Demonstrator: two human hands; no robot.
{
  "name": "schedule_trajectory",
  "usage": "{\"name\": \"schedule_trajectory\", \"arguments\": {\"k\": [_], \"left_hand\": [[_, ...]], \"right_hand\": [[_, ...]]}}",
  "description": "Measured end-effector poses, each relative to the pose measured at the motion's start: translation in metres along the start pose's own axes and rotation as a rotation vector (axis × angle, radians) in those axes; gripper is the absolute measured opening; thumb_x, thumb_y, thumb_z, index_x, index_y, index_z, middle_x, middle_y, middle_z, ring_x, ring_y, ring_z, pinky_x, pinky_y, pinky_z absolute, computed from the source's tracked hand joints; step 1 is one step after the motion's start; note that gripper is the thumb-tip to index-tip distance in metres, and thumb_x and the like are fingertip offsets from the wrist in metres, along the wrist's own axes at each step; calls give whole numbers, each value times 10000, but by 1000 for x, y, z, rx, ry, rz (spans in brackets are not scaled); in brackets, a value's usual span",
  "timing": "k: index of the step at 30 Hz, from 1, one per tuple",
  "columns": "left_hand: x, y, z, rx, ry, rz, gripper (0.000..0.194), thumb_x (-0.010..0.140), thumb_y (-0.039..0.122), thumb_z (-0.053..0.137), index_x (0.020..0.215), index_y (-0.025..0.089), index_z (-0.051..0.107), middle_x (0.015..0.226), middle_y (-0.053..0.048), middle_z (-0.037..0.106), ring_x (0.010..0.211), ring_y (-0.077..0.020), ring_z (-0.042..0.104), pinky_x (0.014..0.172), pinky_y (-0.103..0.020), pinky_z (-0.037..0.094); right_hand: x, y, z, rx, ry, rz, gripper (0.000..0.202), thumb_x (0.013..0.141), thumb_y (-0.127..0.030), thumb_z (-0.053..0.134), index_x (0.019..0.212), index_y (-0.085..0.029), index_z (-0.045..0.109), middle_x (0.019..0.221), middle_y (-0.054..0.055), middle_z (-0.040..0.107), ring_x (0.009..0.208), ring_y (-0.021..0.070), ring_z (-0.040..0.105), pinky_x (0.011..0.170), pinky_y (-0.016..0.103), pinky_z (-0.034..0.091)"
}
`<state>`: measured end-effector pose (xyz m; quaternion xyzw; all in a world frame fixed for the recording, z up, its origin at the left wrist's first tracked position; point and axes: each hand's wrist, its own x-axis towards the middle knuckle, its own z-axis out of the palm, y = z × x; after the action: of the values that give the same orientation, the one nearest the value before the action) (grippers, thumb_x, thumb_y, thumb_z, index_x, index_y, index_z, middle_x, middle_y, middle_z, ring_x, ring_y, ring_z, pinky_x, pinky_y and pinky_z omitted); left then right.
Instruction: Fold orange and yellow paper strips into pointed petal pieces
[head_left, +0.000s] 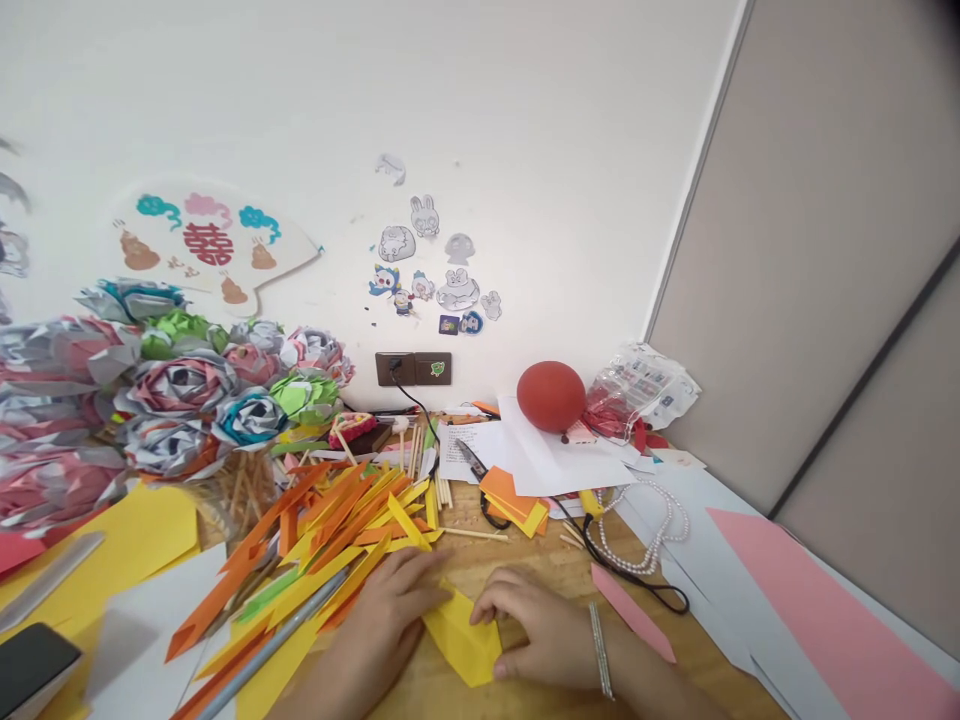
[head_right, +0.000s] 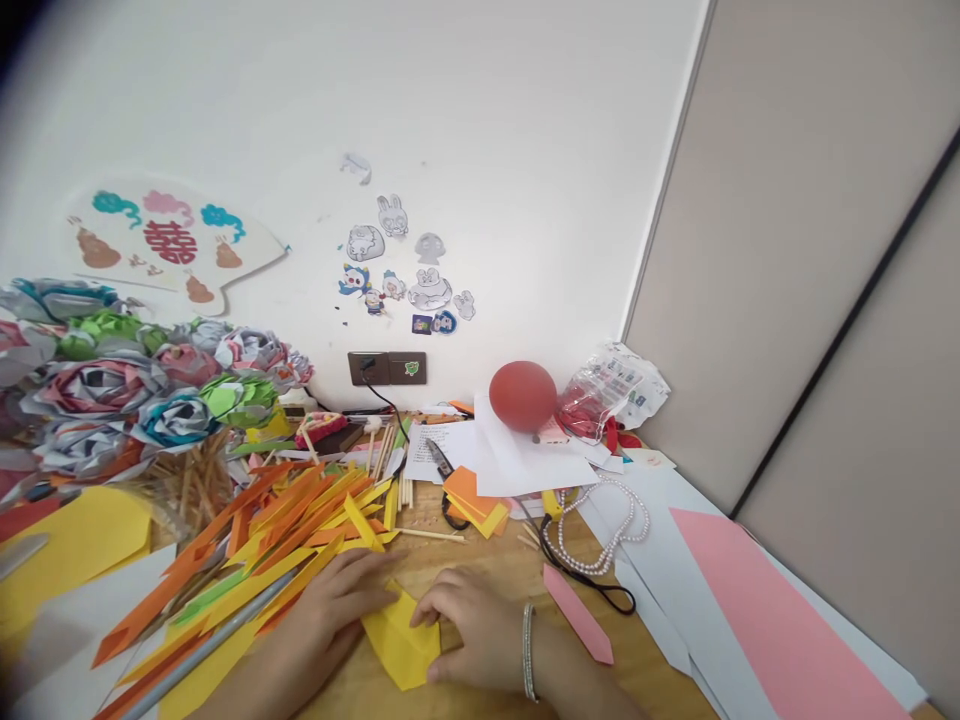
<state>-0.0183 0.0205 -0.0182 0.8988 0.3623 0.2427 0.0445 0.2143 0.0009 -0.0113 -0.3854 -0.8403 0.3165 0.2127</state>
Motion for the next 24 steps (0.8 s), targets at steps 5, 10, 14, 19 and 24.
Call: {"name": "schedule_trajectory", "arguments": {"k": [5,10,14,19,24], "left_hand": [[-1,12,-5,62,-21,120,180,834,142,502,839,261,636,1087,-30,648,1037,-221,566,869,-350,490],[-6,24,11,59,79,58,142,832,153,502,844,251,605,954,-35,669,849,-205,631,751,-316,528],[-10,30,24,-123,61,-83,123,800,131,525,738,229,563,966,-42,636,854,-174,632,748,-250,530],[-8,31,14,-179,7,-144,138,704,95,589,729,228,564,1046,-30,629,930,-194,629,810,-262,525],[-7,25,-1,-58,32,-11,260,774,120,527,978,272,581,1038,-12,638,912,-172,624,796,-241,513]], "right_hand": [[1,1,-10,-71,190,9,335,645,7,651,918,-186,620,989,32,557,973,183,509,854,292,392],[7,-7,11,-273,319,-163,244,662,-150,738,867,-206,618,927,12,575,874,183,508,764,302,387],[13,-7,30,-640,375,-313,115,783,-240,639,703,-189,575,742,6,579,729,172,480,631,304,328],[13,0,23,-718,447,-404,192,879,-200,483,700,-189,551,652,-6,552,649,151,452,590,295,294],[7,4,4,-585,438,-394,201,914,-207,440,753,-197,560,694,-4,579,689,153,476,663,299,346]]}}
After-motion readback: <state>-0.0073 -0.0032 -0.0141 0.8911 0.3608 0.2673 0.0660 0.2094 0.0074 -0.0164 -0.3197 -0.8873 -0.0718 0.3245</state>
